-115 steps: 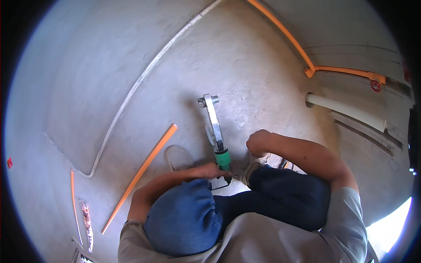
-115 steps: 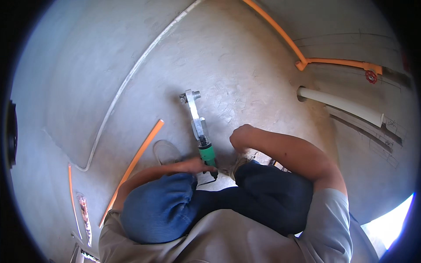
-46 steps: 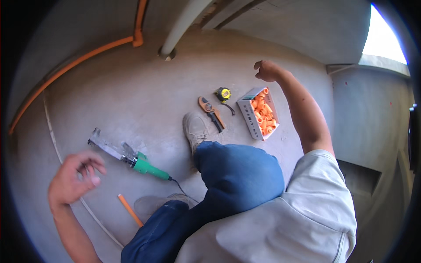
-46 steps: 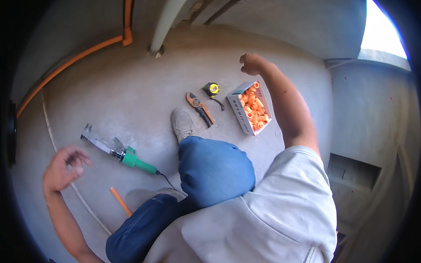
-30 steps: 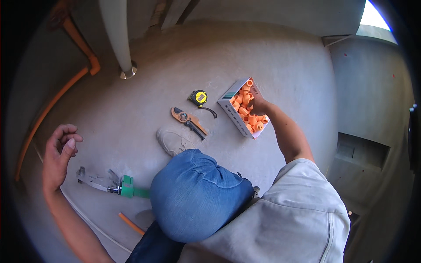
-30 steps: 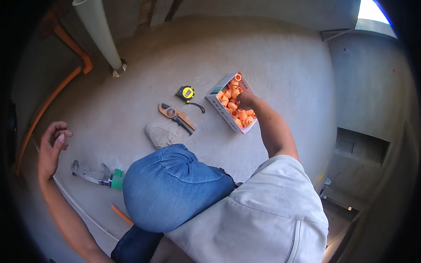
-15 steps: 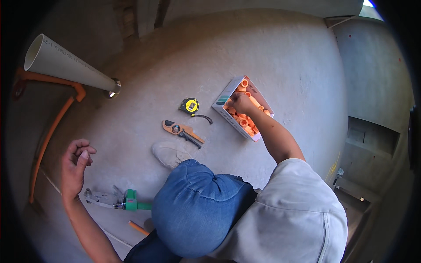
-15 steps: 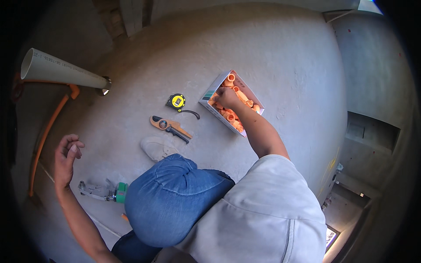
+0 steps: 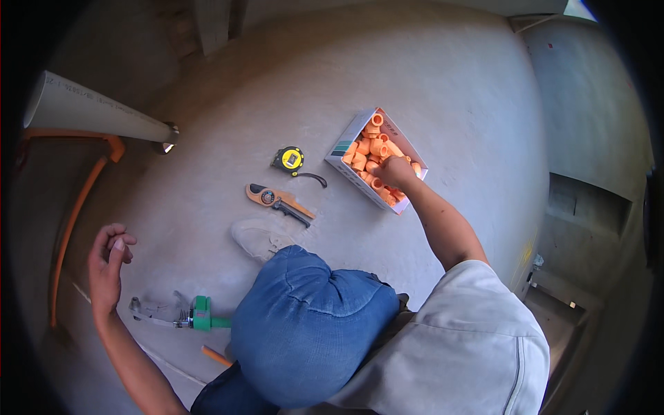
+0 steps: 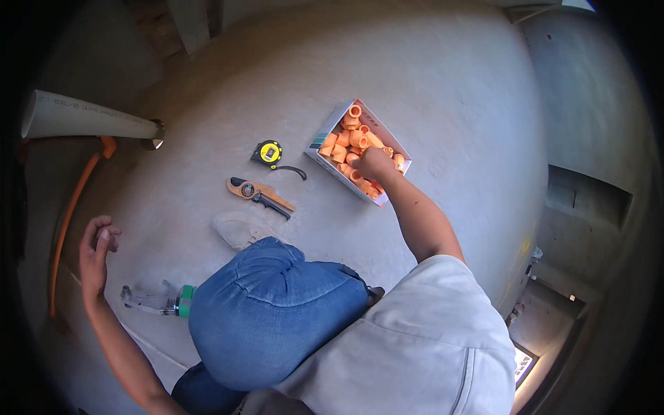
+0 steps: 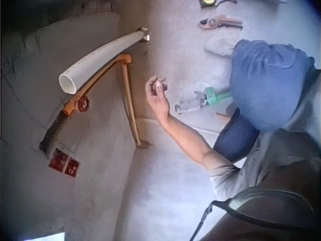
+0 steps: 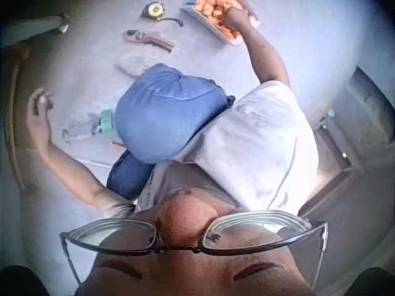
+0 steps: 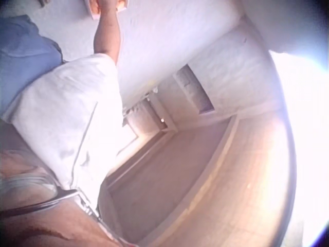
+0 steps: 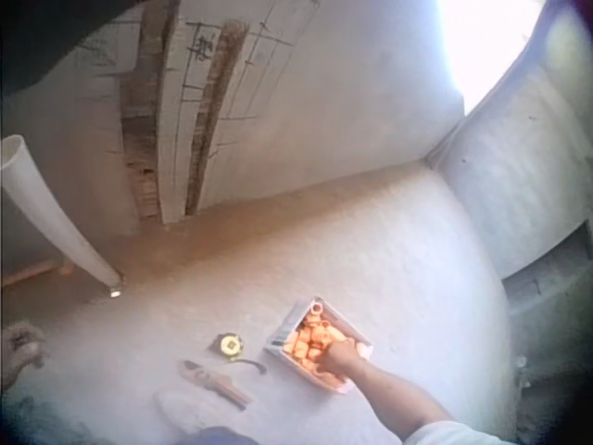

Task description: The person measures, cuts, and joins plastic pipes. They use a tape measure to check lengths against a valve installation, a pipe cutter to shorten pipe segments, and a heating tool to fuse pipe ends with elbows and couplings.

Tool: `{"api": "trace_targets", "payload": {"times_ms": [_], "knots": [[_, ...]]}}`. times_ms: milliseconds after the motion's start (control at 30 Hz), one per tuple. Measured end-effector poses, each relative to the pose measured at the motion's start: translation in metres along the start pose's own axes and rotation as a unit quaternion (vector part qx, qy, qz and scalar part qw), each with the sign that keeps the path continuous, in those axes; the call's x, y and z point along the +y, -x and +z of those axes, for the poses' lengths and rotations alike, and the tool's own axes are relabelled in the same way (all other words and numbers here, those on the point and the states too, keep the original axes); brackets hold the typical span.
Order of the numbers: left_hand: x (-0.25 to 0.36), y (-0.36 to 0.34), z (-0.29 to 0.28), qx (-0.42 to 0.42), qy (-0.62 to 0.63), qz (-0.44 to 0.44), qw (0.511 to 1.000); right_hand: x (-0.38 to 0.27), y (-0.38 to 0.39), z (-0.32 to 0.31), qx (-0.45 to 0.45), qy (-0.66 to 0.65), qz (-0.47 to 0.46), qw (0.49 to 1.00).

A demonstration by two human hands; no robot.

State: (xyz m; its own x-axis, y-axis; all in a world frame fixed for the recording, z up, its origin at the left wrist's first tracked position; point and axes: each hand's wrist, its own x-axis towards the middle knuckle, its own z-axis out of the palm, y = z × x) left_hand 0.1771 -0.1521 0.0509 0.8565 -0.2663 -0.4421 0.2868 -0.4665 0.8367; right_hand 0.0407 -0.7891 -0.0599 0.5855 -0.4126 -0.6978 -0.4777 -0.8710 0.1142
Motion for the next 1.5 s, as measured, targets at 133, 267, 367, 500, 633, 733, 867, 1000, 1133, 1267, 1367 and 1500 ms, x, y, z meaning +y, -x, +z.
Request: {"api": "trace_targets", "payload": {"times_ms": [133, 267, 367, 500, 633, 733, 867, 1000, 1133, 1267, 1367, 1500], "knots": [[-0.008, 0.009, -0.007, 0.001, 0.031, -0.014, 0.999, -0.029, -0.018, 0.017, 0.013, 0.030, 0.013, 0.999], [0.014, 0.006, -0.005, -0.028, 0.068, -0.018, 0.997, -0.025, -0.008, 0.012, 0.006, 0.076, -0.011, 0.997], [0.007, 0.002, -0.008, -0.014, 0.019, 0.029, 0.999, -0.029, -0.006, 0.002, -0.036, 0.096, 0.012, 0.995], [0.014, 0.024, -0.028, 0.004, 0.012, 0.022, 1.000, -0.066, 0.048, -0.022, 0.183, -0.128, -0.132, 0.966], [0.034, 0.019, -0.016, -0.021, -0.009, 0.063, 0.998, -0.047, 0.050, -0.066, 0.172, 0.032, -0.150, 0.973], [0.054, 0.018, 0.002, -0.042, -0.006, 0.124, 0.991, -0.138, 0.126, -0.129, 0.039, -0.349, -0.164, 0.922], [0.099, 0.033, 0.014, -0.056, -0.004, 0.152, 0.987, -0.259, 0.187, -0.161, -0.108, -0.493, -0.350, 0.789], [0.100, 0.044, 0.011, -0.016, 0.112, 0.274, 0.955, -0.369, 0.224, -0.179, -0.214, -0.431, -0.471, 0.740], [0.105, 0.061, -0.023, 0.074, 0.205, 0.273, 0.937, -0.422, 0.251, -0.194, -0.224, -0.422, -0.497, 0.724], [0.092, 0.064, -0.048, 0.105, 0.267, 0.286, 0.914, -0.452, 0.266, -0.189, -0.121, -0.386, -0.642, 0.651], [0.091, 0.059, -0.050, 0.078, 0.301, 0.283, 0.907, -0.459, 0.271, -0.196, -0.092, -0.355, -0.693, 0.621], [0.096, 0.048, -0.051, 0.105, 0.377, 0.284, 0.875, -0.461, 0.280, -0.208, 0.108, -0.240, -0.701, 0.663]]}}
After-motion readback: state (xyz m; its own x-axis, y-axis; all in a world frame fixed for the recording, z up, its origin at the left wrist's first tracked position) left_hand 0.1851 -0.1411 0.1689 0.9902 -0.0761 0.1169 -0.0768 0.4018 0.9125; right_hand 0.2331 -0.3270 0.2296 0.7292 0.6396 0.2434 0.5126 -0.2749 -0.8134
